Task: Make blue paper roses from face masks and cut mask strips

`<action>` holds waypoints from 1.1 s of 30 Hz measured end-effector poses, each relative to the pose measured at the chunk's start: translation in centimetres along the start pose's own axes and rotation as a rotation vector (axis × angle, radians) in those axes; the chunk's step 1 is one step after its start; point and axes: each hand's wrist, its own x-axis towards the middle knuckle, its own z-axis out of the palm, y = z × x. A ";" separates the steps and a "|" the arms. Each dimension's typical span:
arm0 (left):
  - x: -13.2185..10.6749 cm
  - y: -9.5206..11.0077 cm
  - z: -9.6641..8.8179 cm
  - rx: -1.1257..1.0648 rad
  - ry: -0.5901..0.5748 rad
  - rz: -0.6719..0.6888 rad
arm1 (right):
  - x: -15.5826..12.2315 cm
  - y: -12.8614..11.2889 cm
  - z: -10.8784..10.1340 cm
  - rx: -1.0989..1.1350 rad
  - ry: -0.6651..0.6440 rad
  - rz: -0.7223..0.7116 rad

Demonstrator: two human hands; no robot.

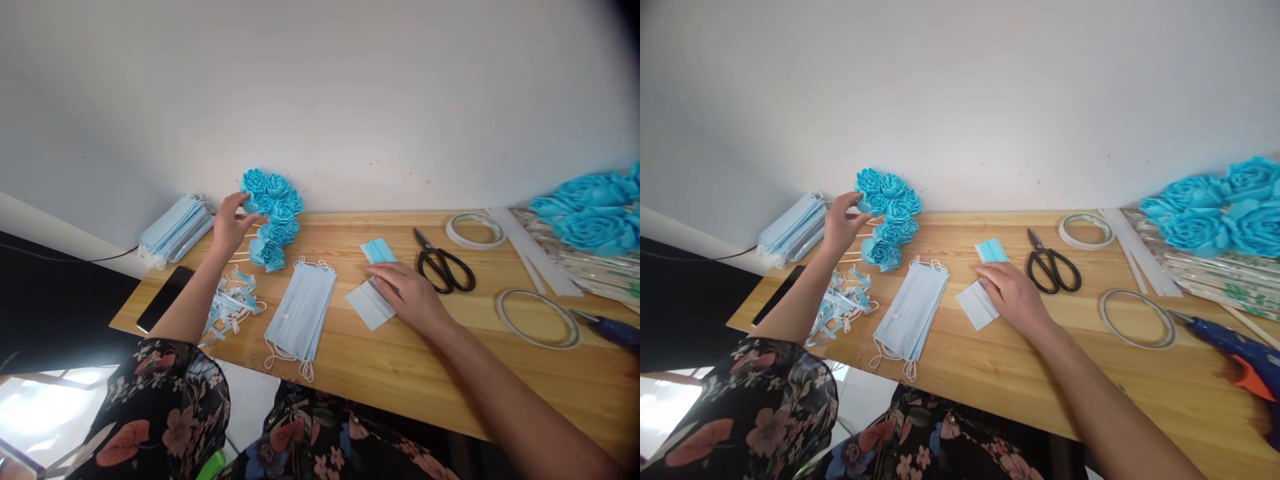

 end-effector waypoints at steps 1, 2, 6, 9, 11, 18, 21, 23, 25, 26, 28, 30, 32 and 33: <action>0.0 0.0 0.0 0.021 -0.013 0.021 | 0.0 0.0 0.0 0.003 -0.002 0.005; 0.0 0.0 0.0 0.043 -0.020 0.044 | 0.0 0.0 0.0 0.006 -0.003 0.010; 0.4 -0.2 0.1 0.129 -0.038 0.098 | 0.0 -0.1 -0.1 0.016 -0.009 0.023; 1.0 -0.3 0.1 0.128 -0.036 0.088 | 0.0 -0.2 -0.2 0.022 -0.010 0.030; 1.5 -0.4 0.0 0.095 -0.028 0.073 | 0.0 -0.2 -0.2 0.025 -0.010 0.034; 2.3 -0.7 0.1 0.028 0.032 0.017 | 0.0 -0.1 0.0 0.026 -0.003 0.018; 2.6 -0.6 0.2 0.012 0.066 0.002 | 0.0 -0.2 -0.1 0.033 -0.003 0.021; 2.9 -0.6 0.1 0.015 0.079 0.001 | 0.0 -0.2 -0.1 0.039 -0.006 0.026; 3.3 -0.7 -0.1 0.024 0.091 -0.001 | 0.0 -0.3 -0.2 0.041 -0.009 0.028; 3.4 -0.8 -0.1 0.027 0.096 -0.004 | 0.1 -0.3 -0.2 0.040 -0.011 0.028; 3.6 -0.7 -0.2 0.031 0.100 -0.009 | 0.1 -0.4 -0.3 0.038 -0.013 0.030; 3.4 -0.5 -0.1 0.028 0.088 -0.002 | 0.1 -0.4 -0.3 0.040 -0.015 0.036; 2.8 0.0 0.2 0.027 0.064 0.013 | 0.0 -0.4 -0.2 0.039 -0.013 0.041; 2.5 0.2 0.3 0.029 0.047 0.022 | 0.0 -0.4 -0.2 0.037 -0.011 0.040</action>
